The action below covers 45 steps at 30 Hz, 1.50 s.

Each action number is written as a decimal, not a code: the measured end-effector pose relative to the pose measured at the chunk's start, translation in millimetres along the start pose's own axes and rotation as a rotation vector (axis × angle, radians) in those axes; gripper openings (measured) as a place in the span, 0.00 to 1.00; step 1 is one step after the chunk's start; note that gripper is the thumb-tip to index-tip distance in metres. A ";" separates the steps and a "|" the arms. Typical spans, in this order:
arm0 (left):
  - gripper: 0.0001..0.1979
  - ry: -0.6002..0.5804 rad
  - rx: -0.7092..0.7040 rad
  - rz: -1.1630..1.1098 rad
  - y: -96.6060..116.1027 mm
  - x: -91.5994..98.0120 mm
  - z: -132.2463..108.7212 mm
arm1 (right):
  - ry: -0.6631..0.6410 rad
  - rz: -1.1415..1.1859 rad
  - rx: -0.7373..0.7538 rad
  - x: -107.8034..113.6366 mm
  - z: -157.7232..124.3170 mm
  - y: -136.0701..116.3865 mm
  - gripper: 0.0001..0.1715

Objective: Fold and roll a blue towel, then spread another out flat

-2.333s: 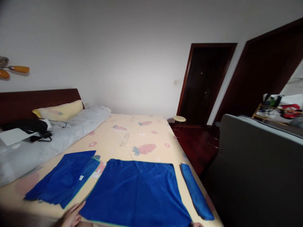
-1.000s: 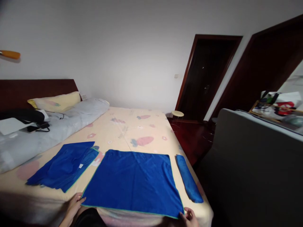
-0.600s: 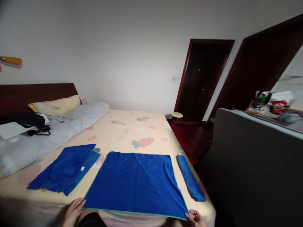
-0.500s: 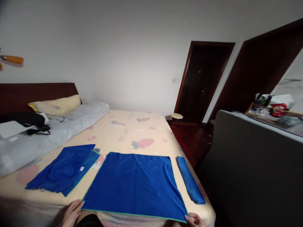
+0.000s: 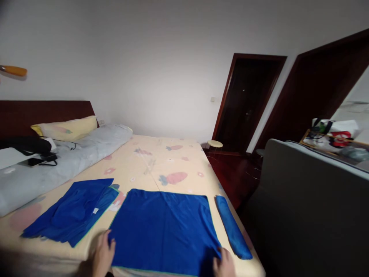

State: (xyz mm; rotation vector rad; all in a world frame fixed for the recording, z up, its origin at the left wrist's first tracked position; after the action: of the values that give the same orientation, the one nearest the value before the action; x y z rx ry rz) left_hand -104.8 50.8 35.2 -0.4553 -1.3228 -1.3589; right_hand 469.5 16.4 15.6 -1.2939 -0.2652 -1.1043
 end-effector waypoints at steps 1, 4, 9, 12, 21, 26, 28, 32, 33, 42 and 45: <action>0.25 -0.045 -0.144 -0.018 41.3 -11.8 -6.8 | -0.036 -0.001 0.078 -22.9 -3.1 -32.6 0.29; 0.29 -0.269 -0.488 -0.020 148.9 -61.5 -42.4 | -0.316 0.046 0.325 -104.2 -28.1 -137.3 0.30; 0.29 -0.529 -0.628 0.089 183.6 -108.1 -74.0 | -0.597 -0.018 0.415 -157.2 -54.3 -191.2 0.31; 0.27 -0.479 -0.508 0.178 126.4 -88.6 -52.4 | -0.513 -0.156 0.322 -124.8 -36.4 -129.8 0.33; 0.28 -0.257 -0.300 0.431 -14.6 -36.9 -11.9 | -0.453 -0.349 0.165 -43.3 -10.4 26.4 0.36; 0.28 -0.234 -0.337 0.357 63.8 -49.3 -20.7 | -0.408 -0.272 0.190 -80.3 -13.4 -70.3 0.35; 0.29 -0.317 -0.479 0.239 120.9 -63.6 -34.0 | -0.511 -0.158 0.304 -113.1 -23.4 -131.2 0.33; 0.30 -0.525 -0.588 0.128 187.8 -95.2 -52.4 | -0.672 -0.025 0.422 -162.0 -32.6 -202.6 0.33; 0.29 -0.562 -0.601 0.111 190.5 -100.2 -51.6 | -0.684 -0.022 0.429 -166.7 -28.8 -203.2 0.33; 0.30 -0.419 -0.288 0.389 35.5 -61.9 45.5 | -0.415 -0.299 0.210 -95.2 64.9 -10.6 0.40; 0.29 -0.457 -0.364 0.385 14.2 -54.9 52.0 | -0.413 -0.304 0.278 -90.9 69.0 17.5 0.38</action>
State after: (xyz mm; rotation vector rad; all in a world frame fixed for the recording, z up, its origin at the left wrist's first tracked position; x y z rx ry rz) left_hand -97.4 123.0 9.8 -1.2624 -1.2558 -1.2052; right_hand 465.2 118.9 -37.5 -1.2451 -0.9178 -0.9981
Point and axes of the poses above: each hand's wrist, its own z-axis towards the middle knuckle, its own x-axis out of the back of the hand, y = z × x, the point moved 8 cm from there along z, towards the middle knuckle, and after that the axes turned 4 degrees about z, right-handed, at the moved point
